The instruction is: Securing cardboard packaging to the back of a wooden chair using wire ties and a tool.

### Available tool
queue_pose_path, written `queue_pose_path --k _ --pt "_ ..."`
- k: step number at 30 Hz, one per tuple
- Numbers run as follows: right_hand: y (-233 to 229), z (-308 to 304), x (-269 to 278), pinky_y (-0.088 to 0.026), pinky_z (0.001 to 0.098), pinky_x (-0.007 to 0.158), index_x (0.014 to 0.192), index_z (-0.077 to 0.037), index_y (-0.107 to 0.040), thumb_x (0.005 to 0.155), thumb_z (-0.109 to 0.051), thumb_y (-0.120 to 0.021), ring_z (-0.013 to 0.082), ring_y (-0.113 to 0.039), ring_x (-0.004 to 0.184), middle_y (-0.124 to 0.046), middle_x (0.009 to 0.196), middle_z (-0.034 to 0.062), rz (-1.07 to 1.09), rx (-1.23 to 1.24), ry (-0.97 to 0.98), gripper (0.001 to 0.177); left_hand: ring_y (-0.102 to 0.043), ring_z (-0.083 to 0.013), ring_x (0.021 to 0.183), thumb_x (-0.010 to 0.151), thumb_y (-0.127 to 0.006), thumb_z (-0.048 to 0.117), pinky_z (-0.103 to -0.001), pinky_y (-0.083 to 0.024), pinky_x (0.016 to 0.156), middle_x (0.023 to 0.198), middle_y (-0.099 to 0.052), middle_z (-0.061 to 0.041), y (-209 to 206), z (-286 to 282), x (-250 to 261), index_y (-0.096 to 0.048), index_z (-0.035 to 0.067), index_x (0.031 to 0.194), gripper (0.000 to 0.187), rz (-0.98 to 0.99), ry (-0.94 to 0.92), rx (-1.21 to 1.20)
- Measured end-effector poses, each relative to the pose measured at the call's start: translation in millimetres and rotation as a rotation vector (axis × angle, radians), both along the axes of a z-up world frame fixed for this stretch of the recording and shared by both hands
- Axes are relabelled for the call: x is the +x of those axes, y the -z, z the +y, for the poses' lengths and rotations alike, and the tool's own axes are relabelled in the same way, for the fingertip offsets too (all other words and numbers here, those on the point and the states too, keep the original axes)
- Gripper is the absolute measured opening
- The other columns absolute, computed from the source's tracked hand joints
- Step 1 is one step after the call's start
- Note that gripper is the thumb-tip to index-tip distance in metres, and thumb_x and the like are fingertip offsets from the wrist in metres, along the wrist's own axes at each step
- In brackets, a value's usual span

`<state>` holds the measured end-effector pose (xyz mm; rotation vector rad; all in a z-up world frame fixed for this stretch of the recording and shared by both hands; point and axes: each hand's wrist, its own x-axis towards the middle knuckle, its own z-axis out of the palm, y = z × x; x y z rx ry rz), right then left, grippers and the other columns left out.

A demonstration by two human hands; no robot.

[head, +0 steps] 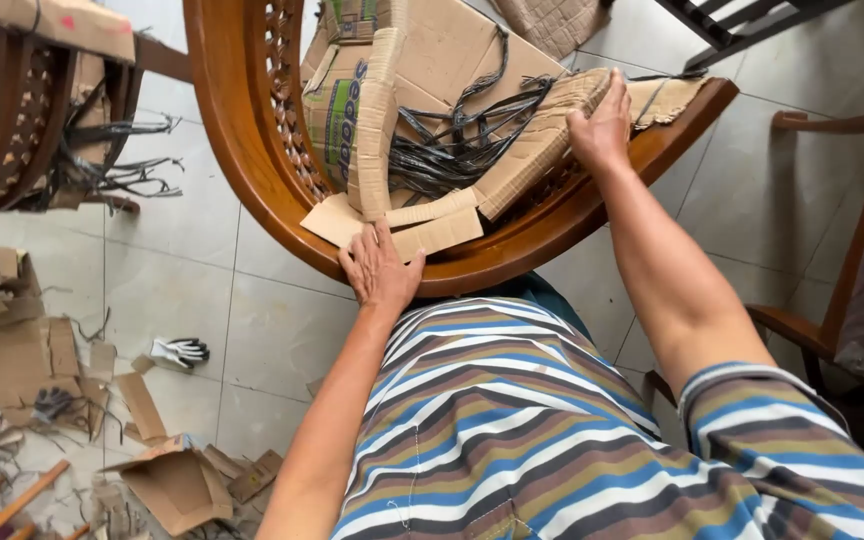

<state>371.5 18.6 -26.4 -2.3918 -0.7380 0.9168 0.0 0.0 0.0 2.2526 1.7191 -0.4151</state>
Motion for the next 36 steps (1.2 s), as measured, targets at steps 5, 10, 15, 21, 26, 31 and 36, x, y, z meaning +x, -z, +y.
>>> queue_pose_path --k 5,10,15,21,26,31,36 --pt "33.1 12.9 28.4 -0.049 0.0490 0.102 0.157 -0.023 -0.016 0.099 -0.033 -0.069 0.0356 -0.053 0.127 -0.049 0.152 0.0175 0.107 -0.169 0.058 0.079 -0.018 -0.0419 0.153 0.088 -0.056 0.062 -0.054 0.003 0.126 0.162 -0.032 -0.023 10.4 -5.9 -9.4 -0.027 0.007 0.159 0.095 0.005 -0.153 -0.078" --pt "27.1 13.9 37.3 -0.051 0.0387 0.083 0.115 -0.015 -0.045 0.102 -0.041 -0.067 0.0213 -0.058 0.100 -0.060 0.116 0.0072 0.133 -0.199 -0.013 0.036 -0.036 -0.0375 0.141 0.088 -0.062 0.059 -0.067 -0.006 0.120 0.144 -0.051 -0.010 -18.1 3.3 7.3 -0.039 0.010 0.150 0.082 -0.112 -0.044 -0.201" --pt "37.8 13.8 61.0 -0.055 0.0308 0.067 0.092 -0.018 -0.065 0.110 -0.037 -0.066 0.0165 -0.062 0.082 -0.070 0.093 0.0026 0.083 -0.036 -0.228 0.026 -0.051 -0.0366 0.129 0.086 -0.067 0.043 -0.067 -0.015 0.120 0.138 -0.056 -0.014 -10.3 26.3 25.3 -0.044 0.014 0.145 0.069 -0.001 0.161 -0.432" --pt "10.8 9.1 80.1 -0.044 0.0309 0.063 0.085 -0.019 -0.057 0.113 -0.043 -0.068 0.0079 -0.052 0.076 -0.056 0.082 -0.0069 0.161 0.091 -0.112 0.038 -0.066 -0.0335 0.072 0.080 -0.058 0.005 -0.044 -0.047 0.068 0.082 -0.068 -0.009 72.5 23.5 -0.2 -0.069 0.010 0.084 0.013 -0.237 0.457 0.161" --pt "-72.5 -17.7 83.8 -0.038 0.0347 0.061 0.079 -0.018 -0.048 0.115 -0.042 -0.067 0.0118 -0.044 0.071 -0.048 0.077 -0.0041 -0.017 0.009 -0.191 0.047 -0.054 -0.0252 0.061 0.078 -0.053 0.000 -0.037 -0.038 0.056 0.069 -0.057 -0.006 -28.9 -0.2 1.9 -0.057 0.013 0.077 0.014 -0.373 0.614 0.412" --pt "-81.6 -83.5 109.2 -0.040 0.0445 0.066 0.087 -0.004 -0.057 0.113 -0.039 -0.059 0.0241 -0.053 0.080 -0.060 0.087 0.0083 -0.296 0.099 -0.405 0.044 -0.030 -0.0098 0.050 0.087 -0.030 -0.010 -0.024 -0.023 0.047 0.057 -0.039 0.003 -94.3 -47.4 16.2 -0.049 0.015 0.073 0.035 -0.442 0.704 0.393" --pt "-18.7 -138.5 130.2 -0.044 0.0417 0.058 0.094 -0.009 -0.058 0.122 -0.051 -0.064 0.0190 -0.058 0.071 -0.062 0.082 0.0013 -0.500 0.295 -0.204 0.051 -0.060 -0.0245 0.084 0.089 -0.075 0.053 -0.038 -0.049 0.067 0.107 -0.067 -0.007 -78.9 -58.1 30.6 -0.064 0.011 0.127 0.058 -0.424 0.662 -0.047"
